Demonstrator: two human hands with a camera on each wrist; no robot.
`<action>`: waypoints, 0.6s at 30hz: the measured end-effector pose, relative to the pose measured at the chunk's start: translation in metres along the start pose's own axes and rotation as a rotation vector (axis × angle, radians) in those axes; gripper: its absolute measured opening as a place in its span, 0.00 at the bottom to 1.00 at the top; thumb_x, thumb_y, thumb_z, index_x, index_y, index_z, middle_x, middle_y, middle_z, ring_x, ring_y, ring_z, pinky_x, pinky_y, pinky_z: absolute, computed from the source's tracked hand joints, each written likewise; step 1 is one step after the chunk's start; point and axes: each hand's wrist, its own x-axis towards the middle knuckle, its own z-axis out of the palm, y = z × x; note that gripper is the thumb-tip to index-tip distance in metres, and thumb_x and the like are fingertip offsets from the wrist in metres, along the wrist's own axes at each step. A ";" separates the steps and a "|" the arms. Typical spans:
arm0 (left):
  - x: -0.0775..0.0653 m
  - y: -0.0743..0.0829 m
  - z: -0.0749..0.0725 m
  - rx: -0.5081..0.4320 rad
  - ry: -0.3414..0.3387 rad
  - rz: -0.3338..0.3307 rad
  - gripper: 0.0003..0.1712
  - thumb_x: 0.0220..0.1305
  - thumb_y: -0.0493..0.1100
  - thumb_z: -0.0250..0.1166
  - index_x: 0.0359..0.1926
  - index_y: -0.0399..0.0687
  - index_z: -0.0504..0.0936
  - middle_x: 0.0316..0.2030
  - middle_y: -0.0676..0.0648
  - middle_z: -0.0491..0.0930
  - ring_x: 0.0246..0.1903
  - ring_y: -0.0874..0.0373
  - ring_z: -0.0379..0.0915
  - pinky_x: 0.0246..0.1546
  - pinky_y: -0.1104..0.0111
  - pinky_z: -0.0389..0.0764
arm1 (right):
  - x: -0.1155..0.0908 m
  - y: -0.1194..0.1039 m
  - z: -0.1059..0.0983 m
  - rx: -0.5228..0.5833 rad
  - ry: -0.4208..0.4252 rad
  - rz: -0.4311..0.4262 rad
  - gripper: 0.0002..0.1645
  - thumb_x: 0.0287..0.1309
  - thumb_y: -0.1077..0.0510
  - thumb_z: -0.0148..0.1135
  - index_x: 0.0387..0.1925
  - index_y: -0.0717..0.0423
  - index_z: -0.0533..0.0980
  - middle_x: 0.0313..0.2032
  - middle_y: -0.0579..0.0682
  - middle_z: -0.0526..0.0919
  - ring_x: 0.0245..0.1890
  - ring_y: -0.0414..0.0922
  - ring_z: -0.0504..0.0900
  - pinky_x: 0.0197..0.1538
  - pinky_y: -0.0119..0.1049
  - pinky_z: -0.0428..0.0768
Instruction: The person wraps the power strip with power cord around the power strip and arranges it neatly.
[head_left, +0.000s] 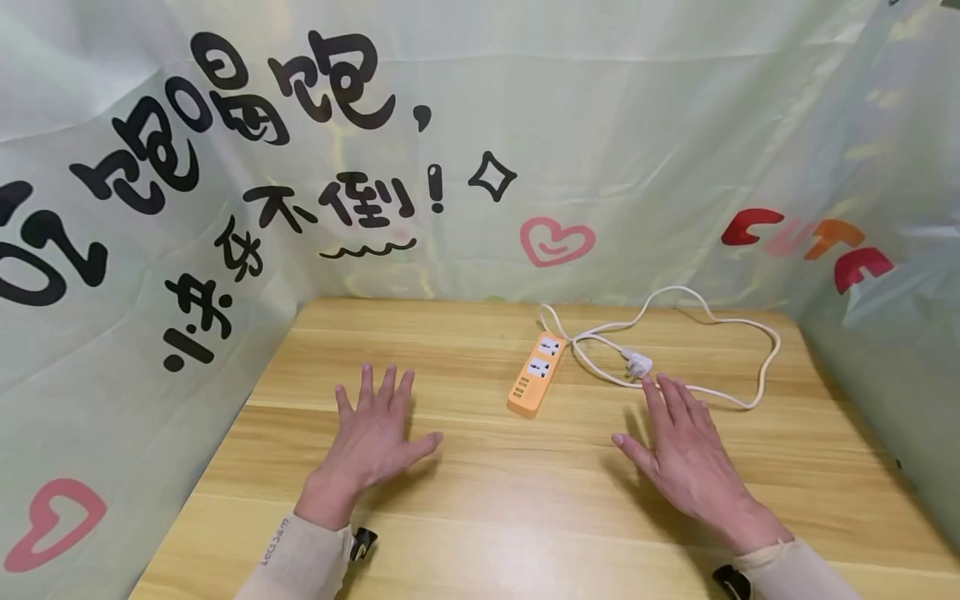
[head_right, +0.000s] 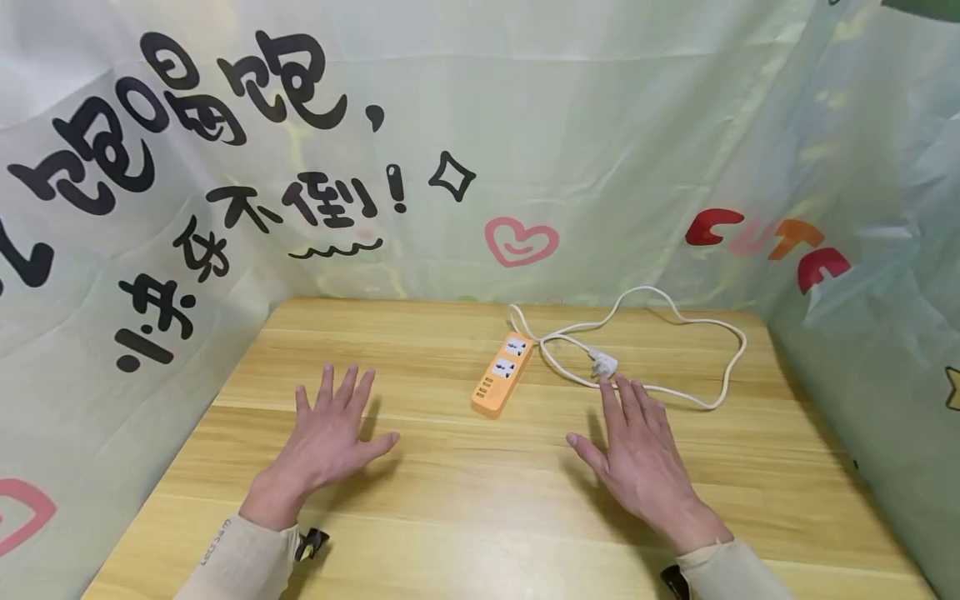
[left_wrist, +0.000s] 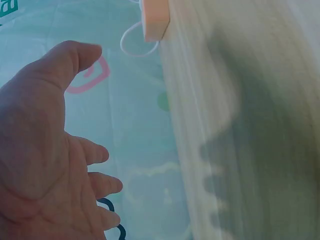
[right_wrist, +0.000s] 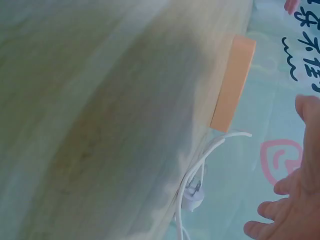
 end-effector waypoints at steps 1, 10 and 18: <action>0.001 0.000 -0.001 -0.001 0.005 -0.002 0.63 0.63 0.79 0.60 0.84 0.45 0.54 0.82 0.33 0.51 0.81 0.28 0.30 0.69 0.20 0.35 | 0.001 0.000 0.000 0.012 0.024 -0.016 0.56 0.72 0.37 0.63 0.81 0.68 0.52 0.76 0.75 0.59 0.75 0.74 0.58 0.77 0.69 0.54; 0.016 0.008 -0.008 -0.086 0.104 0.000 0.53 0.69 0.68 0.63 0.81 0.41 0.59 0.79 0.31 0.59 0.81 0.28 0.42 0.77 0.32 0.46 | 0.018 -0.010 -0.002 0.175 0.158 -0.016 0.40 0.74 0.50 0.63 0.75 0.71 0.62 0.71 0.73 0.67 0.70 0.72 0.66 0.69 0.69 0.66; 0.045 0.032 -0.013 -0.235 0.182 0.016 0.39 0.72 0.55 0.63 0.74 0.35 0.69 0.70 0.32 0.71 0.76 0.32 0.58 0.77 0.44 0.61 | 0.045 -0.025 0.006 0.322 0.231 0.090 0.27 0.74 0.58 0.62 0.66 0.69 0.73 0.64 0.72 0.76 0.67 0.69 0.72 0.67 0.66 0.69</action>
